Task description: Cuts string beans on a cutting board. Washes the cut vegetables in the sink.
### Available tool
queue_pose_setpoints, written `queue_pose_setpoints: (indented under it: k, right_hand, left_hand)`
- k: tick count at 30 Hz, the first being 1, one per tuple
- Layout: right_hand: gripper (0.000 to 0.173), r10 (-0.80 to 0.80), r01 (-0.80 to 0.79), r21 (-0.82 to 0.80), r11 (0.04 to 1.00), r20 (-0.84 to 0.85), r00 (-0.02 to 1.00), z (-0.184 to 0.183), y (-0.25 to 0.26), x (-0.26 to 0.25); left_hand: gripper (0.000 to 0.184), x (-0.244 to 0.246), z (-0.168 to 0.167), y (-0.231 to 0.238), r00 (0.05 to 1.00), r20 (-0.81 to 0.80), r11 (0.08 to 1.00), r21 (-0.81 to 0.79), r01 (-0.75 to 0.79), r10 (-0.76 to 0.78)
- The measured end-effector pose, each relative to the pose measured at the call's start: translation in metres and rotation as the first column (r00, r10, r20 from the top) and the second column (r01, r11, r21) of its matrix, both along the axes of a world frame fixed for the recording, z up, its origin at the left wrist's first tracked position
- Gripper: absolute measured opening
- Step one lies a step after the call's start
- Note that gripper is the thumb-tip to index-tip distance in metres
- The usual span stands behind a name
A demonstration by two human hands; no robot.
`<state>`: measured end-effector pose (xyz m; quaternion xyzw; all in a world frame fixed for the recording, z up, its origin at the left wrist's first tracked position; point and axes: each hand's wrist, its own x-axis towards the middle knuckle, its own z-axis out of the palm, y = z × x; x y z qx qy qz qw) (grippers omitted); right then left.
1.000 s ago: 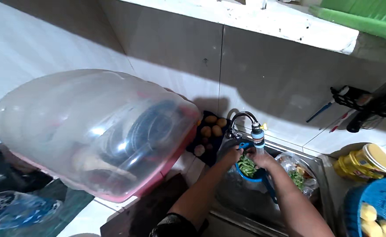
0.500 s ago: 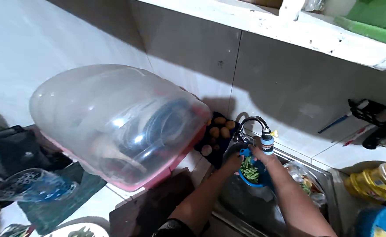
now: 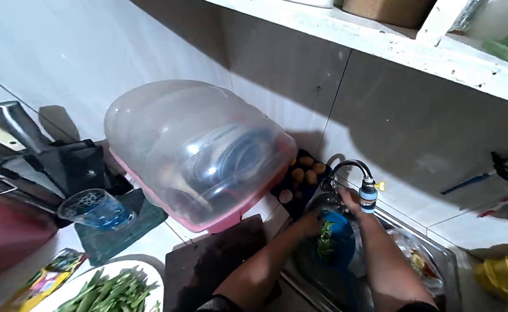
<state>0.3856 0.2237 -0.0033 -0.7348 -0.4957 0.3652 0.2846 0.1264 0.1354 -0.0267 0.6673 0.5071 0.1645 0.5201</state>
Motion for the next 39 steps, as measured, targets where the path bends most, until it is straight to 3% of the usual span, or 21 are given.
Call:
queue_pose_setpoints:
  k: [2,4,5,7,9,11,13,14,17,19,24,29,33,39]
  right_hand:
    - [0.055,-0.094,0.055,-0.144,0.988,-0.279,0.956,-0.007,0.000,0.007]
    - [0.061,-0.147,0.069,-0.210,0.975,-0.383,0.912,-0.014,0.000,0.008]
    - [0.063,-0.160,0.101,-0.186,0.977,-0.336,0.928,-0.008,-0.005,0.001]
    - [0.068,-0.134,0.135,-0.040,0.990,0.044,0.990,0.012,-0.024,-0.019]
    - [0.074,-0.152,0.117,0.112,0.987,0.393,0.907,0.013,-0.050,-0.028]
    - [0.057,-0.050,0.025,0.060,0.998,0.469,0.882,0.013,-0.091,-0.037]
    - [0.047,0.144,-0.125,-0.074,0.989,0.398,0.906,-0.004,-0.133,-0.050]
    - [0.045,0.191,-0.184,-0.054,0.981,0.374,0.907,-0.027,-0.149,-0.054]
    - [0.050,0.149,-0.235,0.173,0.956,0.401,0.904,-0.098,-0.177,-0.061]
    - [0.061,0.107,-0.203,0.232,0.951,0.370,0.923,-0.117,-0.188,-0.062]
    - [0.065,0.041,-0.124,0.243,0.962,0.320,0.946,-0.129,-0.207,-0.064]
    - [0.053,0.033,-0.103,0.193,0.976,0.334,0.942,-0.144,-0.215,-0.073]
    - [0.056,0.013,-0.072,0.193,0.979,0.289,0.957,-0.144,-0.215,-0.085]
    - [0.041,0.276,-0.277,0.057,0.959,0.020,0.961,-0.104,-0.223,-0.104]
  left_hand:
    - [0.047,-0.005,0.012,-0.008,0.999,-0.033,1.000,0.008,0.021,-0.021]
    - [0.047,-0.007,0.015,-0.014,0.998,-0.052,0.999,0.011,0.030,-0.030]
    - [0.048,-0.008,0.016,-0.016,0.998,-0.057,1.000,0.004,0.027,-0.026]
    - [0.050,-0.010,0.016,-0.020,0.997,-0.077,1.000,0.000,0.010,-0.010]
    - [0.049,-0.014,0.007,-0.025,0.994,-0.099,0.999,0.010,-0.038,0.039]
    - [0.052,-0.022,0.004,-0.028,0.991,-0.122,0.998,0.002,-0.059,0.059]
    - [0.057,-0.028,0.006,-0.032,0.990,-0.128,0.998,-0.027,-0.057,0.054]
    - [0.058,-0.029,0.006,-0.035,0.993,-0.109,0.997,-0.047,-0.055,0.050]
    - [0.057,-0.023,-0.007,-0.040,0.996,-0.056,0.992,-0.102,-0.072,0.067]
    - [0.056,-0.018,-0.012,-0.042,0.997,-0.042,0.993,-0.096,-0.064,0.060]
    - [0.044,-0.007,0.000,-0.054,0.999,-0.046,1.000,0.023,-0.015,0.016]
    - [0.041,-0.004,-0.016,-0.054,0.998,-0.048,0.999,0.005,-0.048,0.048]
    - [0.038,-0.006,-0.016,-0.051,0.997,-0.032,0.997,-0.032,-0.065,0.064]
    - [0.053,-0.018,-0.003,-0.058,0.976,-0.214,0.997,-0.074,0.028,-0.043]
